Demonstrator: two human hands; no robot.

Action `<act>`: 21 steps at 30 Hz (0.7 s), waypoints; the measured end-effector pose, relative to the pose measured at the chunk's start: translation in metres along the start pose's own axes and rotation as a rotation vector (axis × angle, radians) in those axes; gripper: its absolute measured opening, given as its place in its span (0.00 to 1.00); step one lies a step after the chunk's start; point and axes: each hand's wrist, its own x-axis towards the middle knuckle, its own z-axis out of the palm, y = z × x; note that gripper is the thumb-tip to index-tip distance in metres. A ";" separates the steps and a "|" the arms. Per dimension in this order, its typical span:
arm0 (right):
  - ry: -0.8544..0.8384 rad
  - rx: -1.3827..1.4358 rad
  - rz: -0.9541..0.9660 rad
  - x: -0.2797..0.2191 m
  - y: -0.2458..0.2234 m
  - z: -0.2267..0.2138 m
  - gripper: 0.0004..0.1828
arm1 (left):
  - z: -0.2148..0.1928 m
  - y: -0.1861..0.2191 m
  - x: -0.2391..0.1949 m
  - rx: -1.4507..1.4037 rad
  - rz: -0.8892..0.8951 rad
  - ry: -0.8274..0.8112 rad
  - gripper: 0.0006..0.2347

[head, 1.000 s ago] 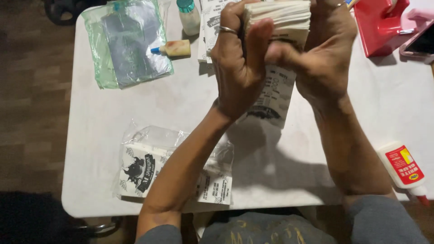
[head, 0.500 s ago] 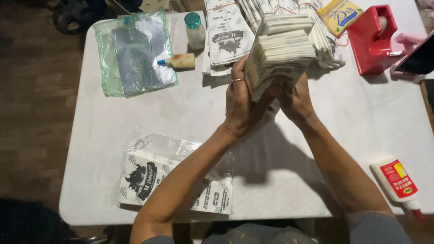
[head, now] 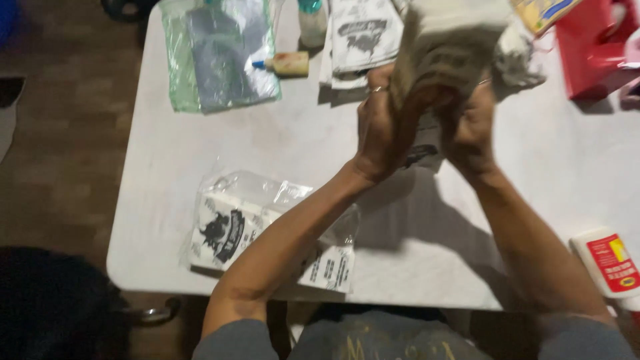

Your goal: Folding, gluing, and counting paper packaging sleeves at a workstation

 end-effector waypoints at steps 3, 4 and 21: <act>-0.029 -0.123 -0.038 -0.001 0.003 -0.023 0.32 | -0.012 0.041 0.014 -0.042 -0.065 -0.090 0.29; -0.067 -0.080 -0.011 -0.003 0.009 -0.033 0.18 | -0.017 0.054 0.022 -0.173 -0.071 -0.083 0.29; -0.259 1.154 0.330 -0.073 0.000 -0.064 0.25 | -0.050 0.017 0.059 -0.584 0.065 0.577 0.09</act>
